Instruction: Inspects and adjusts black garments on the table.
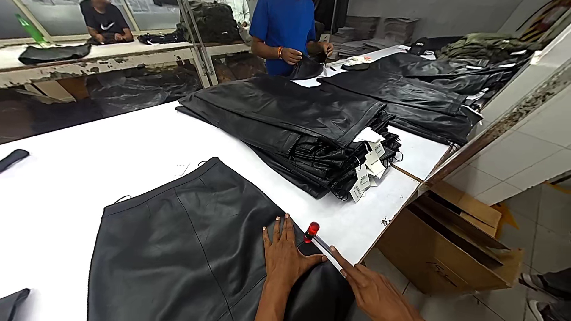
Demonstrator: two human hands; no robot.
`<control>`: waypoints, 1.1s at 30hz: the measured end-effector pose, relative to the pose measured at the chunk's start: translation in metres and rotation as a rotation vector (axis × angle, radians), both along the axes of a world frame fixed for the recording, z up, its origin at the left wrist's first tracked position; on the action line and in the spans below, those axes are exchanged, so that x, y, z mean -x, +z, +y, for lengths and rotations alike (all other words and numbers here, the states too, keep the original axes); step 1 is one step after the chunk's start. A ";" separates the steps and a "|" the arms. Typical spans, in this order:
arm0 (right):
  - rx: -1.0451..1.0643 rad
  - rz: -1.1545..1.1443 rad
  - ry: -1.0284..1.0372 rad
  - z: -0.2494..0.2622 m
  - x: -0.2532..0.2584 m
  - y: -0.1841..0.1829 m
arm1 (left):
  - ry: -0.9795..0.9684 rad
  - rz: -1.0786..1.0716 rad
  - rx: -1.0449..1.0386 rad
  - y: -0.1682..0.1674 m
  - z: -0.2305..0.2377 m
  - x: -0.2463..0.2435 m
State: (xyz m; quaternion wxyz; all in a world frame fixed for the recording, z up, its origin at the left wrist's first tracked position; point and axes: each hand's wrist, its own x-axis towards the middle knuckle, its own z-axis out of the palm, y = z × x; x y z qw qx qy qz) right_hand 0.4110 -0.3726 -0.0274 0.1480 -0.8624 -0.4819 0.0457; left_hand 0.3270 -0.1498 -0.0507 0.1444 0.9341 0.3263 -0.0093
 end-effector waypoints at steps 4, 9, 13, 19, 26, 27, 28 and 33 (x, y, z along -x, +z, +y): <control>-0.201 -0.031 -0.007 0.001 0.000 0.006 | 0.006 0.017 0.008 0.003 0.002 -0.001; -0.010 0.024 -0.005 0.001 -0.013 0.005 | 0.000 0.011 -0.001 0.002 0.001 -0.004; -0.314 0.142 -0.092 0.003 -0.018 0.000 | -0.023 -0.009 -0.055 -0.004 0.003 -0.001; -0.429 0.923 -0.462 -0.007 -0.056 0.012 | -0.058 -0.159 -0.225 -0.017 0.004 -0.004; -0.427 0.542 -0.701 0.005 -0.157 0.020 | -0.047 -0.152 -0.225 -0.017 0.027 -0.023; -0.440 0.512 -0.725 0.009 -0.170 0.018 | -0.045 -0.124 -0.203 -0.015 0.031 -0.028; -0.434 0.488 -0.743 0.012 -0.184 0.014 | -0.040 -0.085 -0.180 -0.012 0.035 -0.033; -0.231 0.212 -0.680 0.028 -0.193 0.004 | -0.030 0.031 -0.116 -0.005 0.055 -0.052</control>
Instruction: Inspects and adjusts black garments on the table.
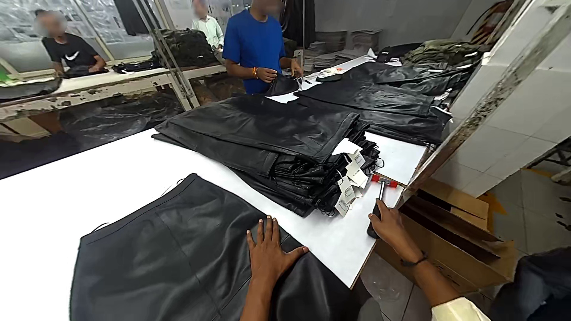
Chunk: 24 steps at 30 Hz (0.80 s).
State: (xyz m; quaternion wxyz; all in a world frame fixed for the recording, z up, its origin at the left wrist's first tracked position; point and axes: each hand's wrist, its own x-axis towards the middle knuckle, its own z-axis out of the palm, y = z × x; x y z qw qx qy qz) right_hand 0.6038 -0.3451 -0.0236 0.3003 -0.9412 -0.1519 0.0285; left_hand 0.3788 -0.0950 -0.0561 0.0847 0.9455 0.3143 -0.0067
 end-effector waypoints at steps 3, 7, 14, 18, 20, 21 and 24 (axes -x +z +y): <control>0.005 -0.326 0.242 0.015 0.053 -0.006 | -0.033 -0.019 0.033 -0.003 0.007 0.001; -0.048 -0.329 0.663 0.060 0.129 -0.021 | -0.152 -0.390 0.247 0.000 0.023 0.033; -0.030 -0.472 0.871 0.122 0.169 -0.047 | 0.271 -0.324 -0.005 0.037 0.044 0.255; 0.083 -0.477 0.875 0.128 0.164 -0.069 | 0.500 -0.186 -0.072 0.007 0.020 0.393; 0.093 -0.488 0.899 0.129 0.150 -0.073 | 0.534 -0.198 -0.049 -0.007 -0.001 0.419; 0.098 -0.495 0.913 0.132 0.140 -0.075 | 0.544 -0.201 -0.072 -0.012 -0.008 0.421; 0.118 -0.486 0.975 0.140 0.110 -0.075 | 0.604 -0.215 -0.130 -0.016 -0.015 0.408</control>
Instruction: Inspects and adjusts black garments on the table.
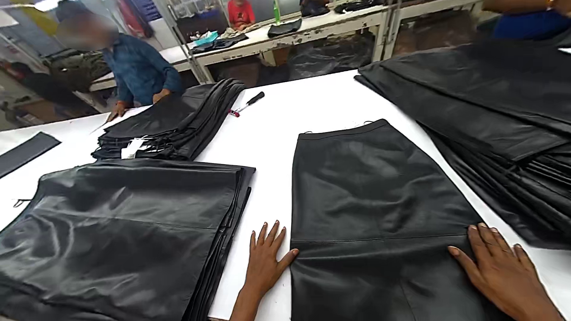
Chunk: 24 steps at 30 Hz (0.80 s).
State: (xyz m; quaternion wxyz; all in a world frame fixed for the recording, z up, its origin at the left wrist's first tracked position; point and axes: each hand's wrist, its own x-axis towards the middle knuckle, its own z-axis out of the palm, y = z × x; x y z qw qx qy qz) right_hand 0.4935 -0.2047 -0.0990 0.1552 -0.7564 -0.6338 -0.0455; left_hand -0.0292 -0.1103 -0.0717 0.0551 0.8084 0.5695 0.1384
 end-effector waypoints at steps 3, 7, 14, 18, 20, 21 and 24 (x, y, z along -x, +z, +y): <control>0.071 0.013 0.037 0.003 -0.009 0.010 | 0.000 -0.048 -0.049 0.000 -0.002 -0.010; 0.146 0.026 0.042 0.004 -0.014 0.015 | -0.094 -0.110 -0.108 -0.005 -0.004 -0.013; 0.126 0.006 0.105 0.026 -0.038 0.016 | -0.070 -0.141 -0.046 -0.003 0.001 -0.022; 0.137 -0.007 0.126 0.032 -0.042 0.019 | -0.063 -0.155 -0.042 -0.005 0.002 -0.023; 0.120 0.017 0.090 0.029 -0.034 0.024 | -0.055 -0.143 -0.036 -0.003 0.002 -0.022; 0.105 0.039 0.038 0.026 -0.025 0.030 | -0.048 -0.132 -0.034 -0.002 0.001 -0.021; 0.090 0.092 -0.128 0.018 -0.010 0.033 | -0.020 -0.087 0.001 0.001 -0.002 -0.017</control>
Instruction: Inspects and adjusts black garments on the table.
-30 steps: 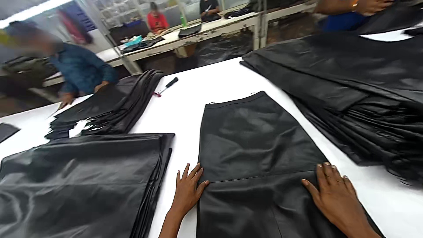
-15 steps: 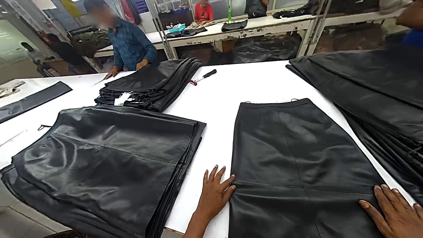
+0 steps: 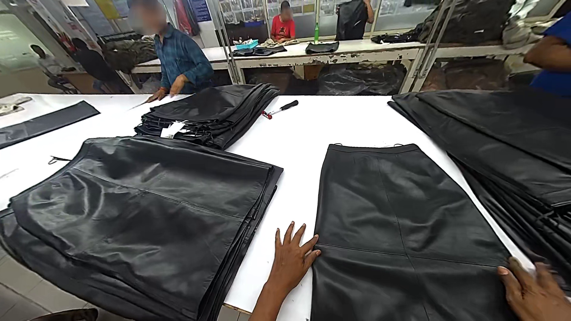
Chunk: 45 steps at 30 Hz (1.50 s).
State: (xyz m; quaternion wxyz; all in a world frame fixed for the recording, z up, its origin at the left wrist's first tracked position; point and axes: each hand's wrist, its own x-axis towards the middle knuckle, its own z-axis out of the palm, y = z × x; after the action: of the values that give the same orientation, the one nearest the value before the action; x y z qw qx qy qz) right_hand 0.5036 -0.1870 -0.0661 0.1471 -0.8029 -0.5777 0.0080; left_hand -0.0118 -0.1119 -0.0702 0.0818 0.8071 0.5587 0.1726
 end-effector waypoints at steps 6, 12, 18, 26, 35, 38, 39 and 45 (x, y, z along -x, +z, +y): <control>-0.054 -0.162 0.012 0.006 -0.018 -0.030 | 0.031 0.050 0.031 0.002 -0.006 0.001; -0.152 -0.085 0.326 0.025 0.110 0.043 | 0.013 0.027 0.045 0.001 -0.002 0.006; -0.051 0.115 0.872 0.036 0.302 0.029 | -0.069 0.019 0.109 0.006 0.010 0.021; -0.052 0.011 0.790 0.026 0.335 -0.002 | -0.135 0.018 0.128 0.005 0.016 0.033; -0.053 0.020 0.758 0.021 0.340 -0.002 | -0.182 0.061 0.043 0.002 0.018 0.039; -0.020 0.015 0.750 0.020 0.337 -0.001 | -0.192 0.068 0.024 -0.001 0.018 0.039; -0.010 0.017 0.747 0.020 0.336 -0.001 | -0.199 0.069 0.034 -0.001 0.018 0.039; 0.009 0.108 0.727 0.010 0.352 0.011 | -0.290 -0.127 0.081 0.004 0.012 0.058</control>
State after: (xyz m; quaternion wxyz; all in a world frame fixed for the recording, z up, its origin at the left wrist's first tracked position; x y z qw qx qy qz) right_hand 0.1512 -0.1766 -0.0547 0.1613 -0.5440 -0.8167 0.1048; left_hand -0.0702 -0.0999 -0.0661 0.1735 0.8628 0.4366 0.1868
